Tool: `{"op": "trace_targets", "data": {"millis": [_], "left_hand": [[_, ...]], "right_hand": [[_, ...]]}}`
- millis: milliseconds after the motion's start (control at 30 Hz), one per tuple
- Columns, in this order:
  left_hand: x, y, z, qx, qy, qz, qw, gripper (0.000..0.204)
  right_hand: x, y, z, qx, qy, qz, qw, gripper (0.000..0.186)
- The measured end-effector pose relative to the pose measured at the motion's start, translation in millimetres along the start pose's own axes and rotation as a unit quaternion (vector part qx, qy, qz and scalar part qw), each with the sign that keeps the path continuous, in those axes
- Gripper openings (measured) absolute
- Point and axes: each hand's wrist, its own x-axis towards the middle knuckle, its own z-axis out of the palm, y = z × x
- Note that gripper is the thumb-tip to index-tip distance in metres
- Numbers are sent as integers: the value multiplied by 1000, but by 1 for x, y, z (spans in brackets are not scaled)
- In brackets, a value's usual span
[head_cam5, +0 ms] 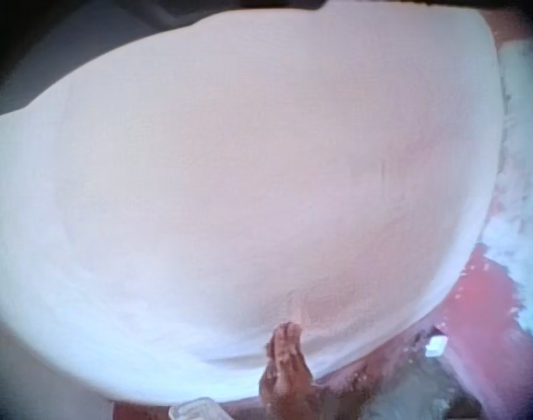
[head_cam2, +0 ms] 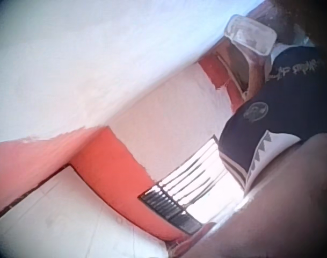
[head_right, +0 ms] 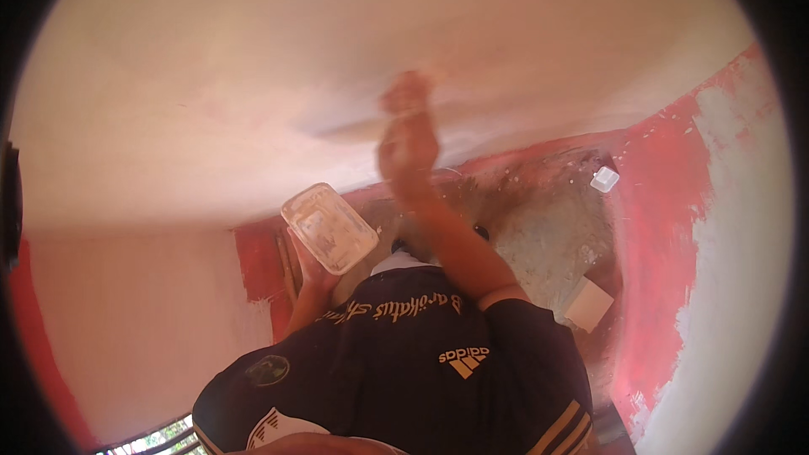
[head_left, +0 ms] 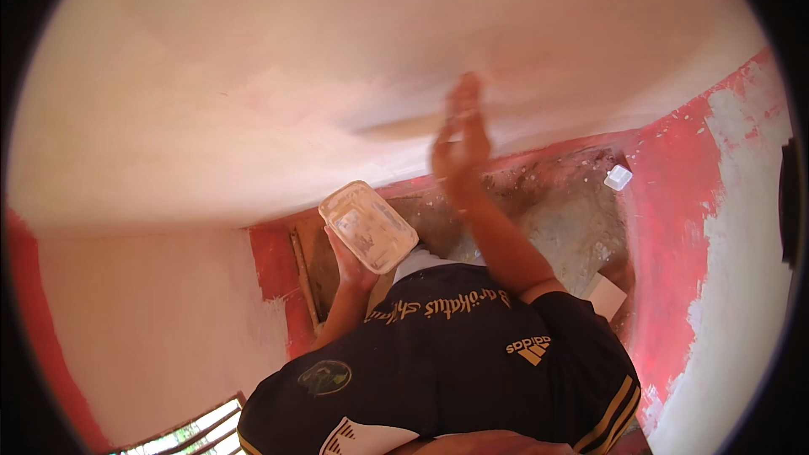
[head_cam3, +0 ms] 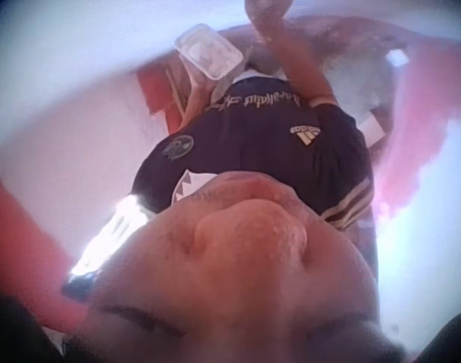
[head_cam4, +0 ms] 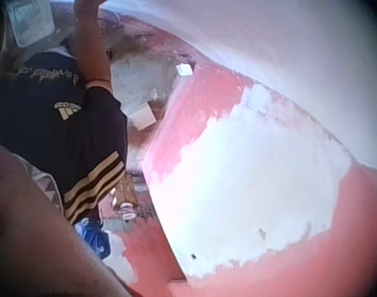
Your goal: The person applies plaster to a wall using a putty knife and a plastic container. They repeatedly scoop plaster from the container and smooth it onto the surface.
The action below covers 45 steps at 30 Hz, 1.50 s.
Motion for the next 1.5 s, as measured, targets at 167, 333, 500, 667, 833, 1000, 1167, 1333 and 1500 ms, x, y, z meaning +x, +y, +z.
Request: {"op": "trace_targets", "data": {"millis": [167,333,500,667,833,1000,1167,1333,1500], "left_hand": [[-16,24,1,23,-7,-2,1000,78],[-41,66,-23,80,-43,36,995,66],[-24,107,-69,41,10,-8,999,63],[-19,126,-85,22,-27,-52,998,61],[-26,143,-82,90,-43,-24,995,52],[-32,145,-102,17,-44,-34,998,43],[-22,146,-117,50,-105,-10,993,47],[-20,152,-127,-39,-31,-139,989,56],[-14,154,-138,-29,-32,-119,992,57]], "right_hand": [[-96,-32,32,-4,-288,-41,957,59],[-88,-48,-41,-43,-214,16,976,40],[-7,-33,-41,-137,91,232,959,44],[-80,-43,59,-247,27,-154,956,39],[-109,-72,-7,-259,-83,259,927,39],[-28,-55,-48,-182,225,216,933,39],[-115,-62,69,-235,42,-11,971,33],[-212,-76,33,-209,-161,93,960,38],[-62,-40,-40,-210,170,182,946,38]]}}
